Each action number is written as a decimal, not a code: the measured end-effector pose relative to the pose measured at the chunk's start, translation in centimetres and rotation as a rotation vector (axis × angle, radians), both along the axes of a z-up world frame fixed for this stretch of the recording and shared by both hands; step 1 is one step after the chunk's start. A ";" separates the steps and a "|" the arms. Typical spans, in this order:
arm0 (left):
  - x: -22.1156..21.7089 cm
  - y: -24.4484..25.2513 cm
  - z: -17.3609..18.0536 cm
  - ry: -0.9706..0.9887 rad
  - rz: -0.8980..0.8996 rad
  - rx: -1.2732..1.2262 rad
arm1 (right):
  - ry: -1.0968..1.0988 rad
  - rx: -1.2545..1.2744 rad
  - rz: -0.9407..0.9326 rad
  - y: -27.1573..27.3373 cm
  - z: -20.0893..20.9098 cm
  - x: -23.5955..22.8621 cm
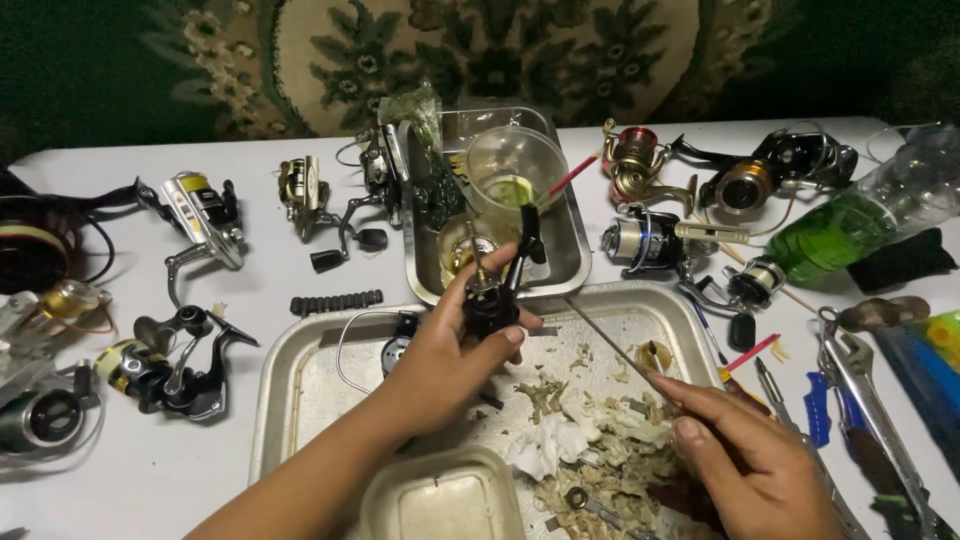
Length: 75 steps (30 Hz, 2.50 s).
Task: The person disassembles a fishing reel handle, cleans the internal components using a small brush and a liquid solvent, and then reassembles the handle. The workspace is cluttered with various fishing reels, tools, and cleaning supplies.
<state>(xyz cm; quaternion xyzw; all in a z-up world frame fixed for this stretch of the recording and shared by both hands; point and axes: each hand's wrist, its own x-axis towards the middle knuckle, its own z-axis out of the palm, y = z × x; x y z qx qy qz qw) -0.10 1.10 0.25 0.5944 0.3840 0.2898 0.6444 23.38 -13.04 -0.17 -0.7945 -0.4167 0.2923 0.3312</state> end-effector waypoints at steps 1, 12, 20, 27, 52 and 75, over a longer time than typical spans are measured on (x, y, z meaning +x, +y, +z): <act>0.1 -0.1 0.1 -0.007 -0.018 0.051 | -0.092 0.082 0.080 -0.3 0.2 -0.2; 0.1 -0.8 0.1 -0.072 -0.133 0.112 | -0.411 0.513 0.350 -0.7 0.6 -2.3; 0.2 -0.8 0.2 0.002 -0.123 0.133 | -0.537 0.675 0.496 -0.3 -0.6 -1.1; 0.3 -0.8 0.5 -0.047 -0.133 0.009 | -0.551 0.657 0.488 -0.5 -1.0 -1.0; 0.2 -0.9 1.3 0.179 -0.116 -0.041 | -0.554 0.580 0.393 -0.9 -0.4 -2.6; 0.2 -0.7 -0.1 -0.004 -0.106 0.074 | -0.303 0.384 0.388 -0.5 0.5 -2.4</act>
